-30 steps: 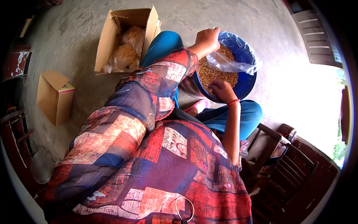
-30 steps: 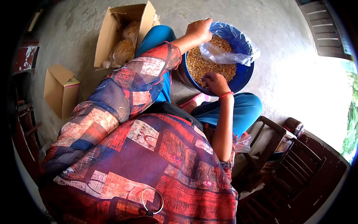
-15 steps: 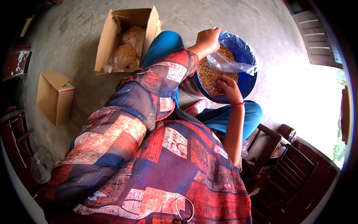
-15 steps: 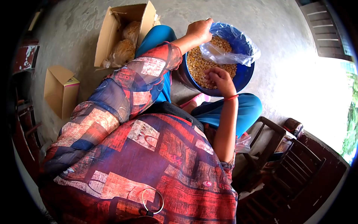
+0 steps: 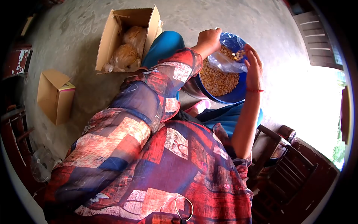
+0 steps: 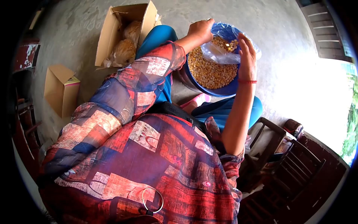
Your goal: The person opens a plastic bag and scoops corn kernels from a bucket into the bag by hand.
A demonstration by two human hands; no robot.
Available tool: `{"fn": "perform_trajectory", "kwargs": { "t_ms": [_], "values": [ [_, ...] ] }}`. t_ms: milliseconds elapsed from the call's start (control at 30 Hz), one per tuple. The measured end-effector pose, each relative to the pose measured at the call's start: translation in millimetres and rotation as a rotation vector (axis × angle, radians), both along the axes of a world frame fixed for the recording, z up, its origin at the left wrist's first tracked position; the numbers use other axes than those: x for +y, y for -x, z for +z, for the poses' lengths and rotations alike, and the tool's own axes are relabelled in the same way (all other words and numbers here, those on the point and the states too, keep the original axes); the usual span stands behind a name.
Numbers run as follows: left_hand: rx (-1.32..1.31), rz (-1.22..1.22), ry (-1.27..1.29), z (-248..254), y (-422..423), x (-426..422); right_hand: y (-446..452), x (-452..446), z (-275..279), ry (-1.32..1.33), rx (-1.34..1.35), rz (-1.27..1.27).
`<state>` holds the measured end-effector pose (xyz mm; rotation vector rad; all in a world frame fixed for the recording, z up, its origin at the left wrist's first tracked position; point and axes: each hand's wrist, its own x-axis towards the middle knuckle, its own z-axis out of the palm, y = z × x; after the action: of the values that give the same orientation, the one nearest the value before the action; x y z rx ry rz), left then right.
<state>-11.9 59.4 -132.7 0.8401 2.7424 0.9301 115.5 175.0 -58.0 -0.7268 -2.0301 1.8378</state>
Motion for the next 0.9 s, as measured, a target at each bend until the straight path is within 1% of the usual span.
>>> {"fn": "perform_trajectory", "kwargs": {
  "t_ms": [33,67,133,167,200,267,300,333,400,433,500,533,600,667,700,733,800,867,900],
  "values": [
    [0.005,0.000,-0.008,-0.3,-0.2,0.2,2.0,17.7,-19.6,-0.302,0.098,0.100],
    [0.004,0.002,-0.008,0.6,-0.5,0.1,-1.7,24.8,-22.6,-0.302,0.097,0.102],
    [-0.006,-0.006,0.011,1.2,0.3,0.0,-8.0,37.3,-29.9,-0.734,-0.084,0.004],
    [-0.009,-0.004,0.011,0.6,0.0,-0.6,-11.8,44.9,-36.7,-0.841,-0.086,0.001],
    [-0.009,-0.001,0.014,0.3,0.1,-1.0,-15.5,51.7,-43.9,-0.841,-0.087,0.002],
    [-0.008,0.001,0.016,0.9,-0.1,-0.3,-23.6,65.7,-58.0,-1.132,-0.192,-0.040],
    [-0.012,0.001,0.020,1.1,-0.2,-0.4,-27.4,71.4,-64.3,-1.078,-0.249,-0.012],
    [-0.016,0.001,0.025,1.2,-0.1,-0.7,-31.3,73.9,-69.6,-1.078,-0.249,-0.013],
    [-0.025,-0.003,0.028,1.6,0.5,-0.8,-40.3,79.0,-80.0,-0.908,-0.156,0.001],
    [-0.035,-0.006,0.030,1.9,0.3,-0.3,-44.8,76.2,-78.3,-0.804,-0.317,-0.053],
    [-0.036,-0.009,0.027,2.6,-0.9,-1.3,-55.1,95.9,-104.5,-0.765,-0.309,-0.042],
    [-0.039,-0.012,0.023,2.6,-0.7,-0.7,-56.2,98.0,-106.7,-0.727,-0.302,-0.029],
    [-0.030,-0.006,0.017,-3.2,1.2,1.0,-59.6,100.9,-110.0,-0.742,-0.327,-0.011],
    [-0.021,-0.001,0.005,-3.5,-0.2,2.6,-57.1,82.5,-93.8,-0.732,-0.280,-0.107],
    [-0.011,0.010,-0.010,-3.0,-2.0,1.4,-56.1,78.4,-91.8,-0.795,-0.280,-0.137],
    [0.001,0.018,-0.026,-1.1,-2.6,0.2,-57.5,74.5,-93.7,-0.799,-0.281,-0.144],
    [0.031,0.003,-0.100,-8.4,-0.3,3.4,-56.6,80.8,-98.5,-0.794,-0.187,-0.148],
    [-0.050,-0.001,-0.076,-1.1,-2.2,4.3,-58.0,84.8,-106.7,-0.720,-0.208,-0.160],
    [-0.032,-0.004,-0.116,-1.3,-1.6,4.1,-55.1,86.4,-108.6,-0.698,-0.211,-0.161]
  ]
}}
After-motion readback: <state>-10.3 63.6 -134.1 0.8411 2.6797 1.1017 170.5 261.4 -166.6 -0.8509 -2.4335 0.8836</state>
